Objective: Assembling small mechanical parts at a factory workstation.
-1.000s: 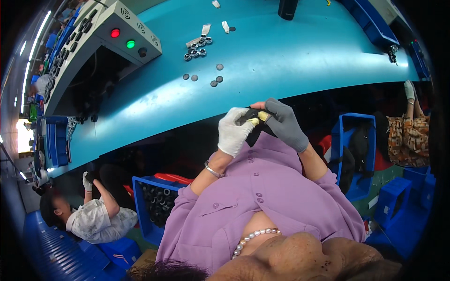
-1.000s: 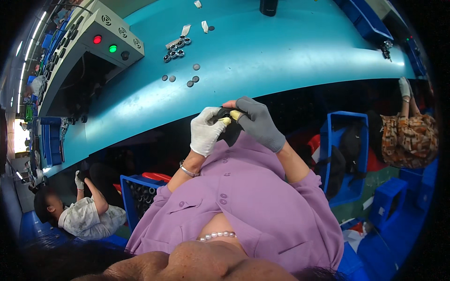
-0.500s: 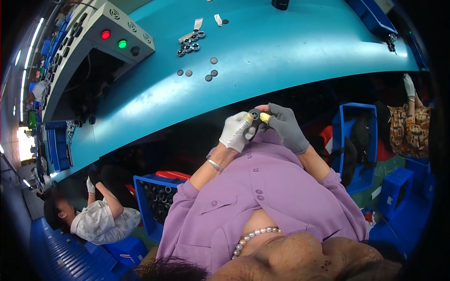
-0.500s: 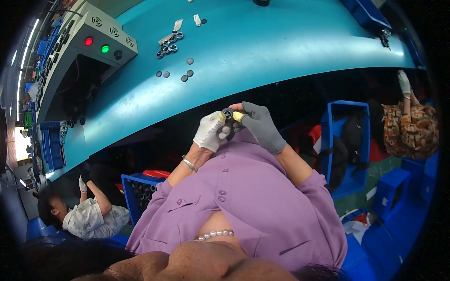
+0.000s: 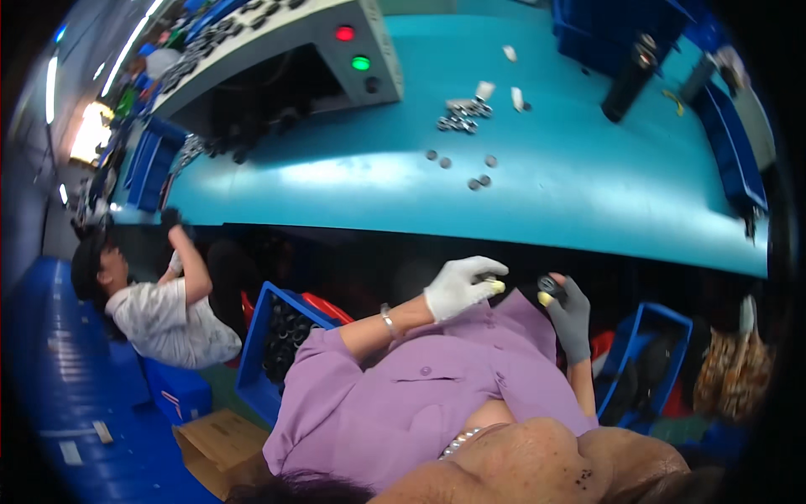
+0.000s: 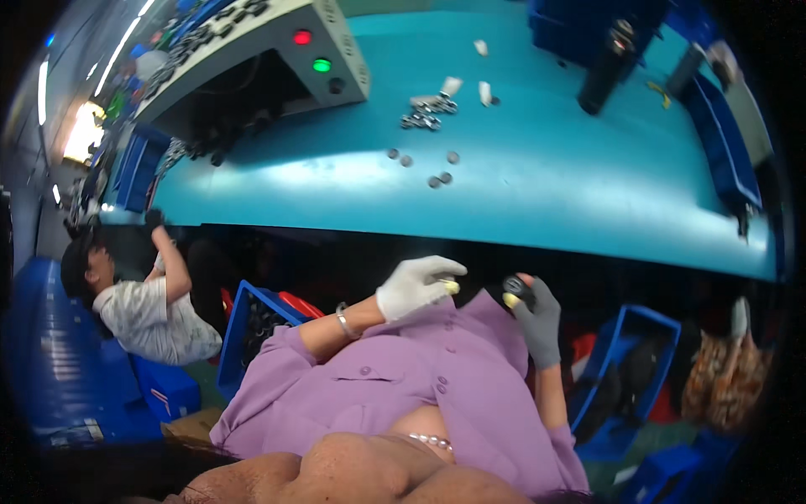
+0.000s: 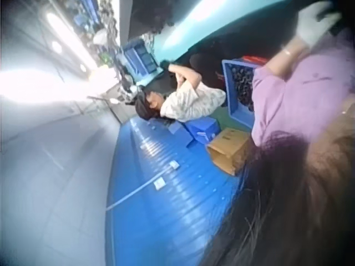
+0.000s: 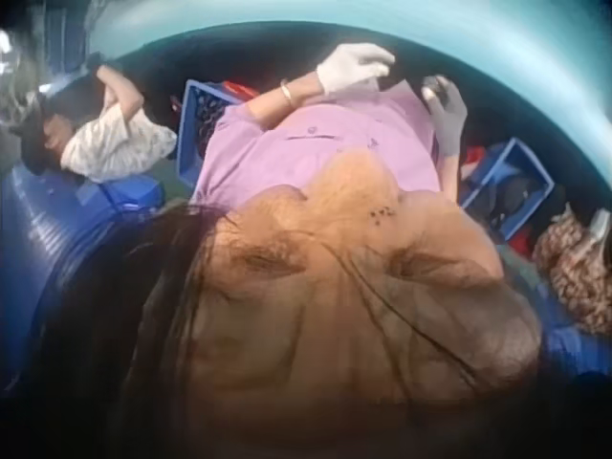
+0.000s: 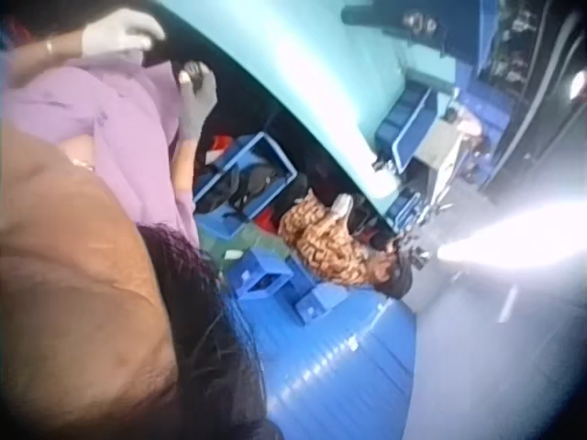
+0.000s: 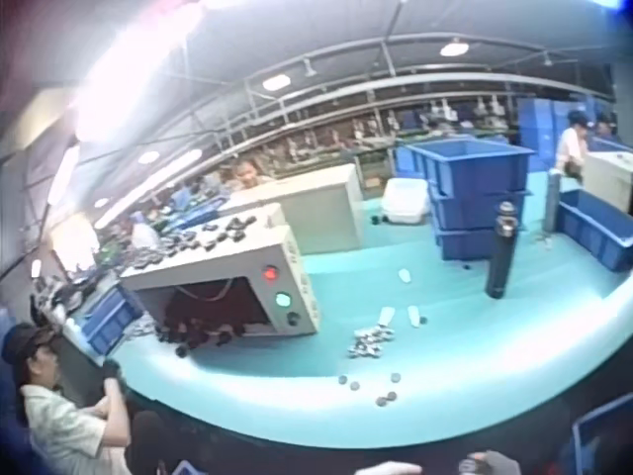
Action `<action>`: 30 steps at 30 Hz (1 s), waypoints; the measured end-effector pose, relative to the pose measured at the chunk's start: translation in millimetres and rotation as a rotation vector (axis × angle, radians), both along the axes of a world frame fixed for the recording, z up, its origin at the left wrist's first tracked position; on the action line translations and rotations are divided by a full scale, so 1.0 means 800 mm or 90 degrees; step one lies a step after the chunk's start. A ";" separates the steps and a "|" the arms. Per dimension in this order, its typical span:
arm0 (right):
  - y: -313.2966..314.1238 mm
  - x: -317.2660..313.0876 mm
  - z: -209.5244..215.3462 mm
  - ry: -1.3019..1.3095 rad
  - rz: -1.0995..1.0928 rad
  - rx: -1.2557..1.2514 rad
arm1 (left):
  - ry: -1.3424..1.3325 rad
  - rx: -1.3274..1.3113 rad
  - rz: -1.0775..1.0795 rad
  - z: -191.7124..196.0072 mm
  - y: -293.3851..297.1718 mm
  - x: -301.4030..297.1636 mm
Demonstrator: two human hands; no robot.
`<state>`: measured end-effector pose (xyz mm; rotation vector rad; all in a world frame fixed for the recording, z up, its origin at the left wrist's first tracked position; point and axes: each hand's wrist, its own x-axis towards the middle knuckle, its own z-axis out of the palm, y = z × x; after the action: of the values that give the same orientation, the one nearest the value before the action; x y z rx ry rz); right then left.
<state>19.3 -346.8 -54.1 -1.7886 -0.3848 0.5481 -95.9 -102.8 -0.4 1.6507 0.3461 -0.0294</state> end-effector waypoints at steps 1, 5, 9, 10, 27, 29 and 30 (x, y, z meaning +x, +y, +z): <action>-0.013 0.010 -0.013 0.008 -0.032 -0.010 | -0.017 0.013 0.029 0.013 0.019 -0.008; -0.046 0.045 -0.103 0.085 -0.229 0.073 | -0.118 0.298 0.298 0.030 0.173 -0.002; -0.048 0.044 -0.075 0.105 -0.171 0.059 | -0.237 0.705 0.517 0.039 0.376 0.042; -0.033 0.038 -0.048 0.109 -0.140 0.043 | -0.188 0.811 0.523 0.040 0.417 0.056; 0.095 0.087 0.142 -0.190 0.366 -0.130 | -0.199 0.991 0.495 0.019 0.617 0.195; 0.109 0.094 0.157 -0.227 0.435 -0.113 | -0.138 1.076 0.488 0.022 0.671 0.196; 0.113 0.098 0.154 -0.229 0.434 -0.111 | -0.140 1.078 0.490 0.023 0.676 0.201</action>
<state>97.4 -256.7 68.8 -1.9097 -1.2546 0.7416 65.1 438.4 18.1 2.9559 0.9511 1.3388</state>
